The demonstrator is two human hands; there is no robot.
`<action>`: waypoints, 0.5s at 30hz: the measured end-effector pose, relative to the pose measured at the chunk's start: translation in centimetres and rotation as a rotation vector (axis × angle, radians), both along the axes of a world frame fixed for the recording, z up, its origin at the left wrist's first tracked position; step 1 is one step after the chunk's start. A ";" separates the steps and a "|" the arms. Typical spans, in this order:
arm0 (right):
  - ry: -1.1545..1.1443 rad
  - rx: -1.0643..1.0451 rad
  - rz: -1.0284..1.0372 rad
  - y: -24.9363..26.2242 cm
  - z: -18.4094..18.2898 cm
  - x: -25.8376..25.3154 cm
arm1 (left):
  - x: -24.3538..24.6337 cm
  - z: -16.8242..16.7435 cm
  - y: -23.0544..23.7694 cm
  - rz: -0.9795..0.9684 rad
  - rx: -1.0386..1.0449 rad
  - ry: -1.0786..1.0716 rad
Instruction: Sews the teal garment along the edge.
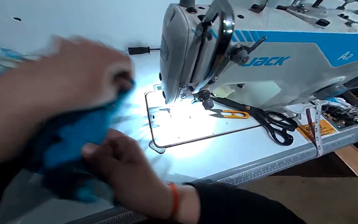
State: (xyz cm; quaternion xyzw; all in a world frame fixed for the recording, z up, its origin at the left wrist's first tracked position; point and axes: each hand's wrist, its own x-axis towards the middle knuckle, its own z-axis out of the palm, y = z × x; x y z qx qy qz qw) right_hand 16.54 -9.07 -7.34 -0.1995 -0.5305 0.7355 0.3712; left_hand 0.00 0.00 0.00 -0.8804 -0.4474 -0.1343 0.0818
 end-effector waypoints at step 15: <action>-0.827 0.675 -0.096 0.0 -4.1 16.2 | 10.8 -7.1 -1.6 0.154 -0.594 -0.102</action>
